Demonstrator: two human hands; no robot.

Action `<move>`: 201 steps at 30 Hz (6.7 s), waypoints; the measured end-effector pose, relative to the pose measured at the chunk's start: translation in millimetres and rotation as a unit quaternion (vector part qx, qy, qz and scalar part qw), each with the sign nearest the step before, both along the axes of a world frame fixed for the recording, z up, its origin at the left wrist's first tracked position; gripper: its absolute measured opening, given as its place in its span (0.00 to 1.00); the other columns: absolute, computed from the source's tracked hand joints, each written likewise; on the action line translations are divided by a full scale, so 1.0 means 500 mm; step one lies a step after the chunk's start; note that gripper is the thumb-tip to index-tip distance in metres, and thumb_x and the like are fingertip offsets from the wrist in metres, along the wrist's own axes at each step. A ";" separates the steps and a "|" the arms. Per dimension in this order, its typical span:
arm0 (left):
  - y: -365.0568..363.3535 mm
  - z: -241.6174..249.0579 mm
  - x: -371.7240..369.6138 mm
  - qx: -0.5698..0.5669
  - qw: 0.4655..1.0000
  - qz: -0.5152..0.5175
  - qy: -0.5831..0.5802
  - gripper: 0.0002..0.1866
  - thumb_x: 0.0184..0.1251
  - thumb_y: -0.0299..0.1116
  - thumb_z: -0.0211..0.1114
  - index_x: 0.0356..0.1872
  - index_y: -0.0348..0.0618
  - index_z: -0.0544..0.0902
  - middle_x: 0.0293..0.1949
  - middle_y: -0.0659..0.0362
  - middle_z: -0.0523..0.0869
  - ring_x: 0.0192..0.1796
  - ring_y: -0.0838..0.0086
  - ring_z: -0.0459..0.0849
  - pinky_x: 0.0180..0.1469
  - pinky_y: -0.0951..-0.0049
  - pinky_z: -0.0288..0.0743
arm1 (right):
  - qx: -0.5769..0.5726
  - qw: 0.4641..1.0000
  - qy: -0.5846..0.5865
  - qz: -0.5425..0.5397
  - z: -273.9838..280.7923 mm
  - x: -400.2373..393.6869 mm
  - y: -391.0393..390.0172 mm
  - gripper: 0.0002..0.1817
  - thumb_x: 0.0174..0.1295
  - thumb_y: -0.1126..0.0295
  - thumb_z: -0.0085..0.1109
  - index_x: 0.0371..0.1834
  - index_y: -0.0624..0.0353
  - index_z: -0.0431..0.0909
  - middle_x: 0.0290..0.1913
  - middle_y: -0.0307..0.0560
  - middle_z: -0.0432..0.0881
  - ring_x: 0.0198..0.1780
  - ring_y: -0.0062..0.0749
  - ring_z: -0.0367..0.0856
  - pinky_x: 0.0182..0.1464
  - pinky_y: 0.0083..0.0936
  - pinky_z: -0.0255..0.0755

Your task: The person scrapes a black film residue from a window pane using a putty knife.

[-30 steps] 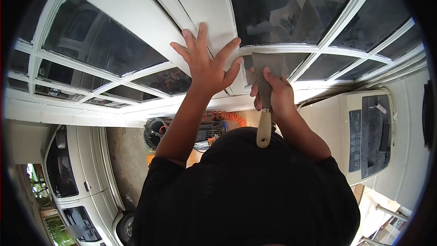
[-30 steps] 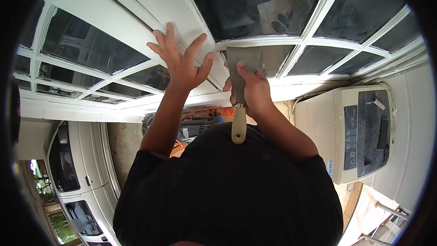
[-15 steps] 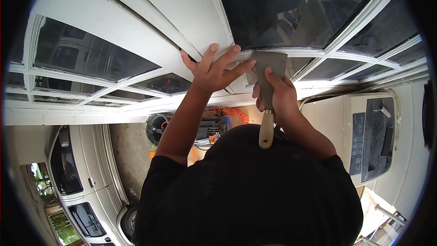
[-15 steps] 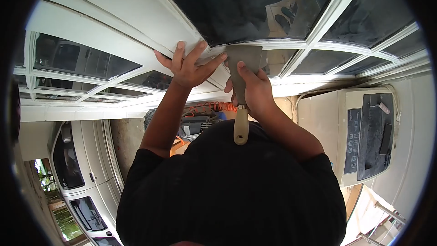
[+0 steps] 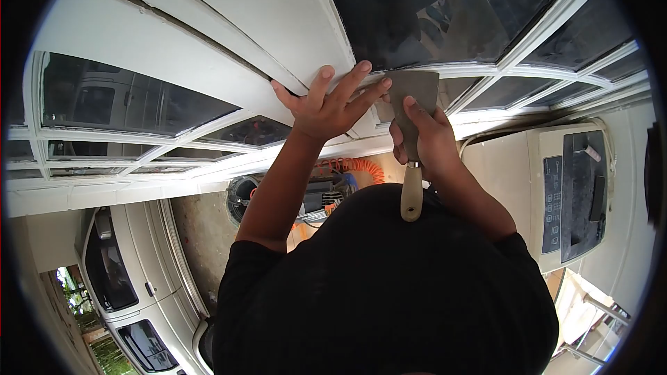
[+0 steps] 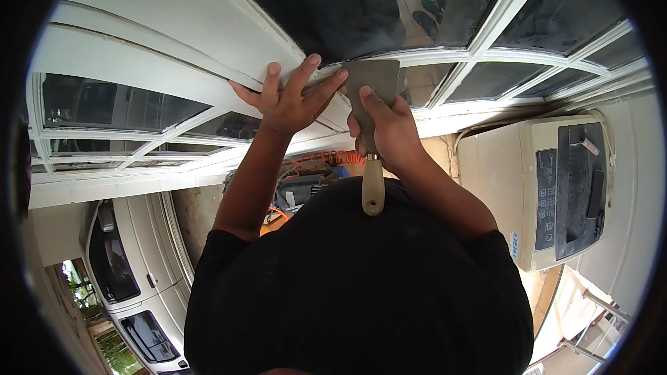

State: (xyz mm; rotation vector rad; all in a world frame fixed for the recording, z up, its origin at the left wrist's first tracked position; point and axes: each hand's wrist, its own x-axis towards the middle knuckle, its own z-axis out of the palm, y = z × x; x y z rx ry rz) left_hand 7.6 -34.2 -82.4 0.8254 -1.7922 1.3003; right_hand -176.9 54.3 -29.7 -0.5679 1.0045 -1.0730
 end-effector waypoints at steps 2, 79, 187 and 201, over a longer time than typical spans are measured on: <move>0.000 -0.001 0.001 0.000 1.000 -0.001 -0.002 0.24 0.64 0.70 0.53 0.61 0.92 0.73 0.62 0.82 0.76 0.68 0.69 0.66 0.69 0.23 0.33 | -0.008 1.000 -0.003 0.003 0.001 -0.001 0.000 0.16 0.73 0.57 0.49 0.51 0.58 0.77 0.21 0.43 0.76 0.16 0.25 0.70 0.18 0.24 0.66; 0.000 -0.007 -0.005 0.006 1.000 0.007 0.007 0.25 0.64 0.71 0.52 0.63 0.92 0.71 0.68 0.80 0.72 0.74 0.70 0.61 0.68 0.23 0.33 | -0.003 1.000 0.000 -0.017 -0.006 -0.012 -0.006 0.17 0.71 0.56 0.51 0.46 0.59 0.76 0.18 0.44 0.71 0.11 0.26 0.64 0.15 0.22 0.61; 0.001 0.010 0.007 0.011 0.999 -0.031 -0.025 0.14 0.61 0.54 0.63 0.48 0.87 0.82 0.57 0.78 0.80 0.75 0.62 0.57 0.71 0.26 0.27 | -0.024 0.999 0.022 -0.022 0.008 -0.035 -0.002 0.20 0.73 0.56 0.47 0.51 0.61 0.79 0.17 0.42 0.71 0.10 0.23 0.62 0.15 0.20 0.59; 0.000 0.010 0.006 0.007 0.999 -0.044 -0.026 0.12 0.60 0.51 0.63 0.44 0.84 0.84 0.57 0.77 0.81 0.75 0.61 0.57 0.71 0.26 0.25 | -0.024 0.999 0.021 -0.028 0.017 -0.036 -0.003 0.20 0.73 0.56 0.48 0.51 0.62 0.79 0.17 0.41 0.71 0.11 0.23 0.62 0.15 0.20 0.60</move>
